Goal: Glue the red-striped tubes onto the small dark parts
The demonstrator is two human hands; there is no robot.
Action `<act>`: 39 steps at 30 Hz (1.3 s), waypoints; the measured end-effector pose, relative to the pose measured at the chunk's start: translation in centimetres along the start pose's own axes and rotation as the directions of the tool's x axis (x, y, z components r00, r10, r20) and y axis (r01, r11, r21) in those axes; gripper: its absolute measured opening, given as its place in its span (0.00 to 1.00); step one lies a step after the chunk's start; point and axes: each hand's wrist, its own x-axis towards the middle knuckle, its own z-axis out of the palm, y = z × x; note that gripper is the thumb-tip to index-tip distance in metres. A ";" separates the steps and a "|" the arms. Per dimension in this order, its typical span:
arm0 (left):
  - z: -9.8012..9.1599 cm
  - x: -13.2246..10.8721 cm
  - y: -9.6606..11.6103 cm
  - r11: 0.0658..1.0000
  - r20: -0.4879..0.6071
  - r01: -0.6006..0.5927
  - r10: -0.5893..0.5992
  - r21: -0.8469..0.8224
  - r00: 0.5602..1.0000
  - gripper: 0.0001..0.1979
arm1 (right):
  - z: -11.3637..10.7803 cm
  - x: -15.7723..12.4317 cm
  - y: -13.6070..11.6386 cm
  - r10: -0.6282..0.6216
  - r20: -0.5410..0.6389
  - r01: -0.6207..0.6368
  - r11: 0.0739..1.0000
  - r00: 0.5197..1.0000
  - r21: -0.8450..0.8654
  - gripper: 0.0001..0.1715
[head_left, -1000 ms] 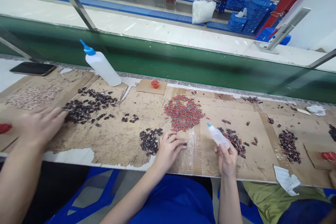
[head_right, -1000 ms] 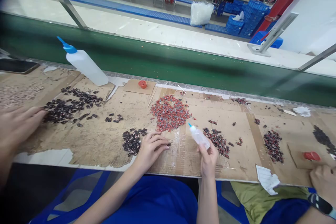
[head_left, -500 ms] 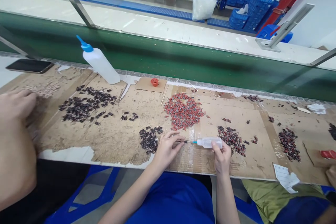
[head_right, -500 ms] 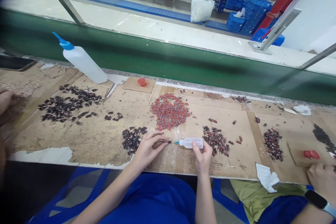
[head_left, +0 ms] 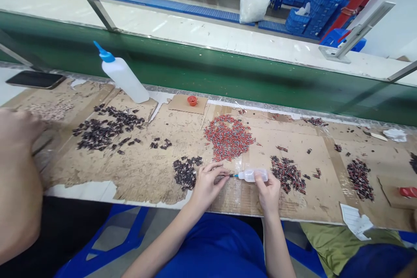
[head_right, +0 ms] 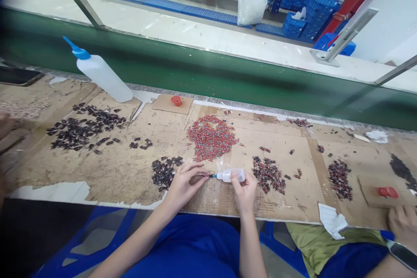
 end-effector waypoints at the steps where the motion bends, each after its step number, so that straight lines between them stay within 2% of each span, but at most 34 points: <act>1: 0.0 0.0 0.0 1.000 0.001 0.003 -0.003 -0.001 1.000 0.05 | 0.0 0.0 0.0 0.001 -0.002 -0.001 1.000 1.000 0.002 0.18; 12: 0.1 0.0 0.0 0.999 0.011 0.021 -0.021 0.027 1.000 0.05 | 0.1 -0.3 0.6 -0.011 -0.108 0.014 1.000 0.994 0.026 0.18; 24: 0.1 0.0 0.2 0.999 0.000 0.025 -0.025 0.026 1.000 0.06 | 0.2 -0.2 0.8 -0.051 -0.048 0.052 0.998 0.998 0.026 0.20; 29: 0.2 -0.1 0.1 0.999 0.001 0.027 -0.027 0.023 1.000 0.06 | 0.2 -0.2 0.8 -0.044 -0.057 0.045 0.999 0.997 0.016 0.19; 39: 0.1 -0.1 0.6 0.997 -0.008 0.050 -0.050 0.066 0.999 0.05 | -0.1 0.1 0.8 -0.040 -0.002 0.040 0.999 0.999 0.015 0.19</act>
